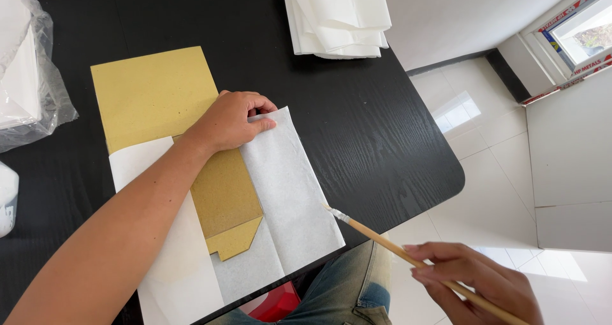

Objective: The person applies white glue to the edges of a white paper sheet using a brush, then folds the paper over a yellow cardboard piece. They smooth the paper and fold the corners to secure the attachment.

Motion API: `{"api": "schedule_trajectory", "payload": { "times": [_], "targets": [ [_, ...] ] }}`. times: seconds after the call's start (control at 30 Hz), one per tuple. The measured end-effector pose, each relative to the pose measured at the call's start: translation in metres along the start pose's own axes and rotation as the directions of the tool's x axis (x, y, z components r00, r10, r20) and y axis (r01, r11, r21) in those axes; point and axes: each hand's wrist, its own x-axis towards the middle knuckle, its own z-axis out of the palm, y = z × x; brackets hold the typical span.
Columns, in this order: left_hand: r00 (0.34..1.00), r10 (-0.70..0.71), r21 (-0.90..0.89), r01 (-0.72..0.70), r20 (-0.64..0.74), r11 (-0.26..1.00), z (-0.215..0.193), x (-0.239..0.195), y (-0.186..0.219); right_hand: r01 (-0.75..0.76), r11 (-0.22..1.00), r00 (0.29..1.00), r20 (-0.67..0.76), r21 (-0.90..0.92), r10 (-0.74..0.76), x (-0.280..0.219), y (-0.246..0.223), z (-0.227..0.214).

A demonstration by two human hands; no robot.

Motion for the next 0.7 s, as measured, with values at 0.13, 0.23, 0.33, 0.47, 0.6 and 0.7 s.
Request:
{"api": "schedule_trajectory", "payload": {
  "times": [0.13, 0.23, 0.33, 0.47, 0.6, 0.7],
  "targets": [
    [1.0, -0.008, -0.008, 0.008, -0.004, 1.0, 0.0, 0.0, 0.001, 0.004, 1.0, 0.999, 0.032, 0.024, -0.005, -0.002, 0.015, 0.009],
    [1.0, -0.015, -0.009, 0.015, 0.003, 1.0, -0.001, -0.001, 0.001, -0.018, 1.0, 1.0, 0.023, 0.016, 0.017, -0.005, 0.011, 0.01],
    [1.0, -0.019, -0.006, 0.019, 0.011, 1.0, -0.002, -0.001, 0.003, -0.053, 0.999, 0.999, 0.008, -0.012, 0.053, -0.011, 0.003, 0.006],
    [1.0, -0.024, 0.0, 0.024, 0.014, 1.0, -0.002, 0.0, 0.002, -0.154, 0.986, 0.988, 0.013, -0.059, 0.155, -0.027, 0.0, 0.002],
    [1.0, -0.025, -0.01, 0.025, 0.002, 1.0, -0.002, -0.001, 0.004, -0.215, 0.965, 0.976, 0.005, -0.148, 0.218, -0.04, 0.011, -0.002],
    [0.999, -0.043, 0.001, 0.043, 0.011, 0.999, -0.003, -0.003, 0.007, -0.104, 0.992, 0.994, 0.014, -0.066, 0.105, -0.032, 0.008, -0.005]
  ]
}}
